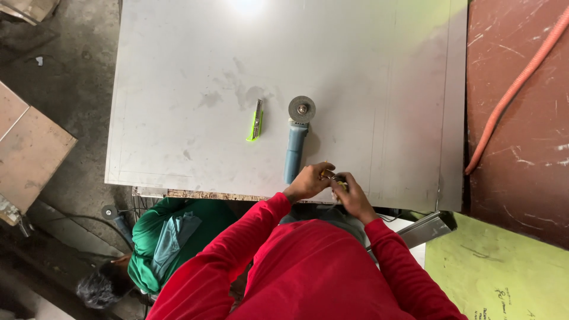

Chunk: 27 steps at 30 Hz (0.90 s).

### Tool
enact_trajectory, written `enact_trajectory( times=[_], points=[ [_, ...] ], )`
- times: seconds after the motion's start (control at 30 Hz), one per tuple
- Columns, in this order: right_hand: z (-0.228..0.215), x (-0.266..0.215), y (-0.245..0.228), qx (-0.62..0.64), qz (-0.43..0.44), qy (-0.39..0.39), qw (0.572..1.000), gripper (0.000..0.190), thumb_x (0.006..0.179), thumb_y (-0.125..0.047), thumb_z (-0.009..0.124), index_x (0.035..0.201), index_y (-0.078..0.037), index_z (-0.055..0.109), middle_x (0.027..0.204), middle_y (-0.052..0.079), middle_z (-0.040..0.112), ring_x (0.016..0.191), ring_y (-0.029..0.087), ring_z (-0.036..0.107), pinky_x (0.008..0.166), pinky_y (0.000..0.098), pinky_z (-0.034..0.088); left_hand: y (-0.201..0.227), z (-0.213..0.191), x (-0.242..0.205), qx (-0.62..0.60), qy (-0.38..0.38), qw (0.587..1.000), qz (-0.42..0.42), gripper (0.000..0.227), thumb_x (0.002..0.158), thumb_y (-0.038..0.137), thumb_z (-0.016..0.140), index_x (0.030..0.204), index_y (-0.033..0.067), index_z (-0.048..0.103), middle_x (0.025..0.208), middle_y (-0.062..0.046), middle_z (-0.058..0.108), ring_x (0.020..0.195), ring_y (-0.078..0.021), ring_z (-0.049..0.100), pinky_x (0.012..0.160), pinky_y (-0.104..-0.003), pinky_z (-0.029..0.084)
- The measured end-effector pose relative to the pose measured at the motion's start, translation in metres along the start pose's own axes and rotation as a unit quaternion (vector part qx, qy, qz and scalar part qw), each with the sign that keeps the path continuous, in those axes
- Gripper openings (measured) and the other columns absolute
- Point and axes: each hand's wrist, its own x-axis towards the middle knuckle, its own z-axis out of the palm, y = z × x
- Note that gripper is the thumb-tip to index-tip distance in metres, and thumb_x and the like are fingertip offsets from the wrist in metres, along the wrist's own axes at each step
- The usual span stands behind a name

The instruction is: The person measures a large sheet of metal on a workbench using a tape measure and a pencil. They mark the metal at specific intervals while another person works in the background. The person repeatedly extends the tape measure and marks the surface.

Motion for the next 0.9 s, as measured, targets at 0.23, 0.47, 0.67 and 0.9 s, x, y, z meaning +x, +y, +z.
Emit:
enact_trajectory(
  times=[0.23, 0.47, 0.67, 0.9],
  points=[
    [0.011, -0.006, -0.043, -0.058, -0.036, -0.030, 0.997, 0.065, 0.101, -0.057, 0.058, 0.141, -0.009, 0.039, 0.121, 0.025, 0.065, 0.100, 0.039, 0.068, 0.079, 0.0533, 0.051, -0.011, -0.013, 0.000, 0.009, 0.035, 0.999, -0.008, 0.048, 0.080, 0.016, 0.074, 0.128, 0.0130, 0.067, 0.097, -0.005, 0.080, 0.098, -0.0271, 0.076, 0.091, -0.041, 0.061],
    [0.030, 0.000, -0.032, 0.010, -0.026, -0.064, 0.998, 0.058, 0.103, -0.056, 0.056, 0.138, -0.010, 0.054, 0.101, 0.022, 0.070, 0.085, 0.032, 0.070, 0.073, 0.0505, 0.052, -0.033, -0.012, -0.008, 0.038, 0.087, 0.995, -0.003, 0.040, 0.085, 0.027, 0.075, 0.123, 0.0151, 0.068, 0.092, -0.005, 0.079, 0.096, -0.0325, 0.075, 0.085, -0.050, 0.061],
    [0.049, 0.011, -0.031, 0.134, -0.119, -0.074, 0.981, 0.049, 0.102, -0.033, 0.063, 0.138, -0.004, 0.049, 0.089, 0.019, 0.064, 0.075, 0.021, 0.061, 0.065, 0.0336, 0.053, -0.017, -0.027, -0.042, 0.017, 0.145, 0.989, 0.041, 0.035, 0.092, 0.026, 0.069, 0.125, 0.0151, 0.067, 0.098, -0.009, 0.079, 0.097, -0.0396, 0.074, 0.087, -0.054, 0.060],
    [0.067, 0.023, -0.029, 0.176, -0.105, -0.148, 0.967, 0.037, 0.104, -0.022, 0.060, 0.135, -0.001, 0.054, 0.093, 0.022, 0.068, 0.075, 0.024, 0.068, 0.061, 0.0345, 0.056, -0.022, -0.032, -0.083, -0.069, 0.299, 0.952, 0.020, 0.031, 0.106, 0.042, 0.055, 0.118, 0.0174, 0.070, 0.086, -0.006, 0.079, 0.087, -0.0373, 0.075, 0.078, -0.052, 0.060]
  ],
)
